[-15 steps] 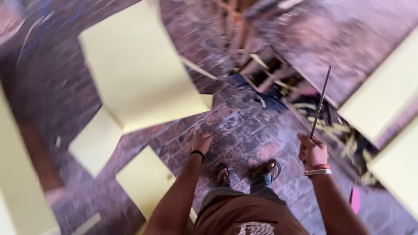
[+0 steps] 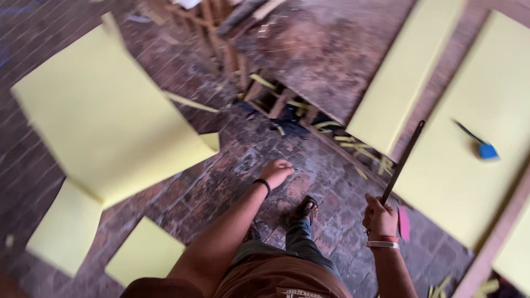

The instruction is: The person cuts yellow foam sheets into strips with a long knife, then brushes glue from a container onto a wooden panel and presses foam strips onto the glued edge, aligning and smoothing them by hand.

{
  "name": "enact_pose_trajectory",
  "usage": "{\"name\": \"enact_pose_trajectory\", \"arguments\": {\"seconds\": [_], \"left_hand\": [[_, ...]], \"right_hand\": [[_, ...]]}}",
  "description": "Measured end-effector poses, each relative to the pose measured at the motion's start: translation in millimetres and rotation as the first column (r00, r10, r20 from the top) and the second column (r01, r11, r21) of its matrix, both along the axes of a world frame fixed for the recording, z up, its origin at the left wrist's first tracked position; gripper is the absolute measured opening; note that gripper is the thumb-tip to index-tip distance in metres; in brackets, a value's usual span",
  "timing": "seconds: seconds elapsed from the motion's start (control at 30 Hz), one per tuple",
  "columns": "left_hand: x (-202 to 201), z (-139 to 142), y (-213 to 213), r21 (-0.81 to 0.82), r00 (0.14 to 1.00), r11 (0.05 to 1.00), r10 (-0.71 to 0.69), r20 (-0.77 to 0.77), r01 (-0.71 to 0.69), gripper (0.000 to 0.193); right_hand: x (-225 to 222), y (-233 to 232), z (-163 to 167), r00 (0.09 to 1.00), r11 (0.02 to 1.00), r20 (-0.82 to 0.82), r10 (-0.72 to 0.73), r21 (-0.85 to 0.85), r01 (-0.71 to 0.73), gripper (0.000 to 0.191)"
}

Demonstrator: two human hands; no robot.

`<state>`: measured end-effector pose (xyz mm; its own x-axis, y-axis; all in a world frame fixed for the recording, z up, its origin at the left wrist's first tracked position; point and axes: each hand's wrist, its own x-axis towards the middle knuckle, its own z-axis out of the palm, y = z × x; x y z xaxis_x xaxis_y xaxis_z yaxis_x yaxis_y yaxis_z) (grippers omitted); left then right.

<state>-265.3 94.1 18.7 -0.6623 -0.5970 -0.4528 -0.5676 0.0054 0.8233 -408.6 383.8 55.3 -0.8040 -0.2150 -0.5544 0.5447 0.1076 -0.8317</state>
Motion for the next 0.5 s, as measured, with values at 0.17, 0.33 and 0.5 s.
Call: {"name": "enact_pose_trajectory", "arguments": {"seconds": [0.17,0.33,0.5], "left_hand": [[54.2,-2.4,-50.2,0.034,0.974,0.974,0.225,0.013,-0.226,0.039],[159.4,-12.6,-83.6,-0.109,0.913,0.907,0.404,-0.047,-0.407,0.034],[291.9,-11.8,-81.5,0.099,0.652,0.648,0.758,0.015,-0.755,0.033]], "right_hand": [[3.2,-100.1,0.6,0.961,0.961,0.011,0.275,-0.047,-0.274,0.032],[60.2,-227.4,4.7,0.791,0.79,-0.014,0.612,-0.042,-0.612,0.021],[164.3,-329.2,-21.9,0.476,0.476,0.028,0.879,-0.089,-0.875,0.014]]}}
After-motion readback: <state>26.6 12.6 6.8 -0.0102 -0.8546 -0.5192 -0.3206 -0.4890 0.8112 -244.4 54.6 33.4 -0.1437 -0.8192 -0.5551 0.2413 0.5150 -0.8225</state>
